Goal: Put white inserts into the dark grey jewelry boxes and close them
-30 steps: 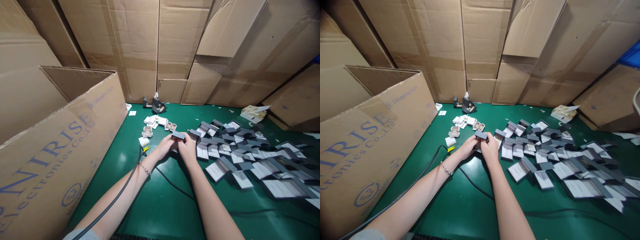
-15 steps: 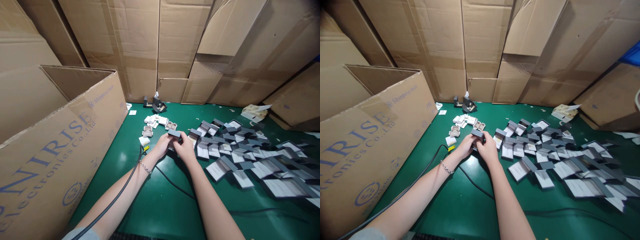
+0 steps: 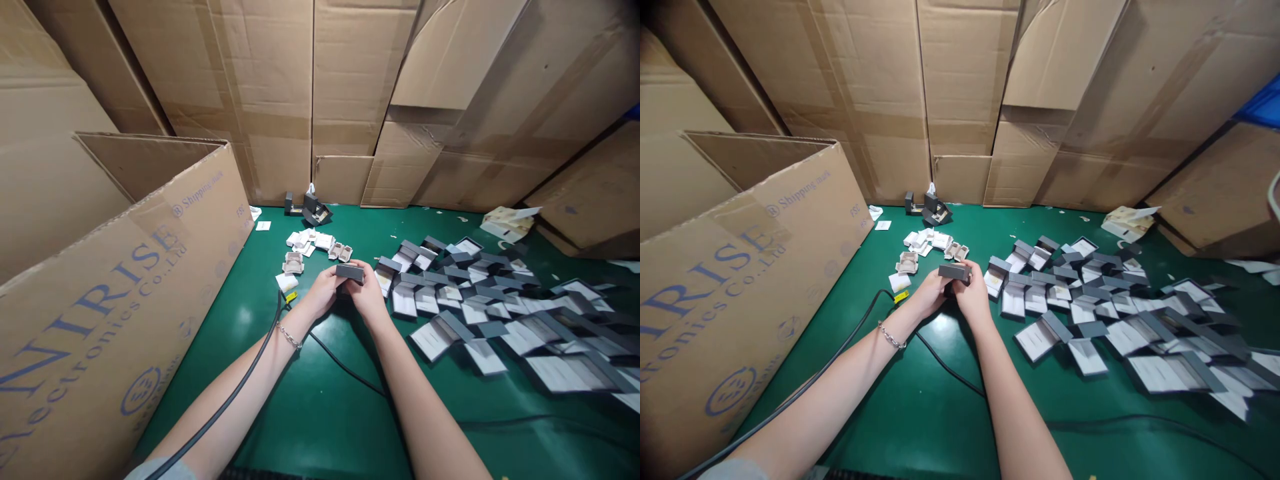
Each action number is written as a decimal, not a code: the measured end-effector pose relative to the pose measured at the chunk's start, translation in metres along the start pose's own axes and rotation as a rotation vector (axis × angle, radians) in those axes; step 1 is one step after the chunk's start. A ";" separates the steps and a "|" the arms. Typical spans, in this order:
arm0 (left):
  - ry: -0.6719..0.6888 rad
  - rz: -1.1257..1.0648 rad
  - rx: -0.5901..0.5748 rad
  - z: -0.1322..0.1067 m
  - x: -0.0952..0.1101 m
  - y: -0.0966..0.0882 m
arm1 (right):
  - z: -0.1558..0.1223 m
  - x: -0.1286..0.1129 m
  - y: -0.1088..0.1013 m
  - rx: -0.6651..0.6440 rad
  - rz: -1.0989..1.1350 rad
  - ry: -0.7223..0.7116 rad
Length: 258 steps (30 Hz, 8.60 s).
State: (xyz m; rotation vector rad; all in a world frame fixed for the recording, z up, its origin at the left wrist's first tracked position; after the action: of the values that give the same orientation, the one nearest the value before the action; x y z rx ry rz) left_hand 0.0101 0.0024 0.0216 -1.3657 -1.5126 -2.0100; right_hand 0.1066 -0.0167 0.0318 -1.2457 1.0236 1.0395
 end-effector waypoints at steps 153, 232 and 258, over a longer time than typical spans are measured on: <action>0.102 0.283 0.217 -0.003 0.001 -0.003 | -0.007 -0.005 0.008 -0.098 -0.259 0.187; 0.082 0.298 0.155 0.001 -0.002 -0.007 | -0.005 -0.002 0.007 -0.124 -0.334 0.174; 0.075 0.305 0.069 0.002 -0.003 -0.004 | 0.000 0.004 0.004 -0.084 -0.217 0.126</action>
State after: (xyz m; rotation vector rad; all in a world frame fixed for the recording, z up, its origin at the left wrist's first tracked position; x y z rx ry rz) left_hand 0.0096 0.0051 0.0170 -1.3825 -1.2437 -1.7843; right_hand 0.1036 -0.0168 0.0269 -1.4712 0.9232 0.8517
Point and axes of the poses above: each hand's wrist, its own z-axis towards the middle knuckle, its own y-axis out of the palm, x = y × z, the point moved 4 cm from there along z, towards the middle knuckle, and after that the axes turned 11 degrees about -x, right-handed, at the moved point
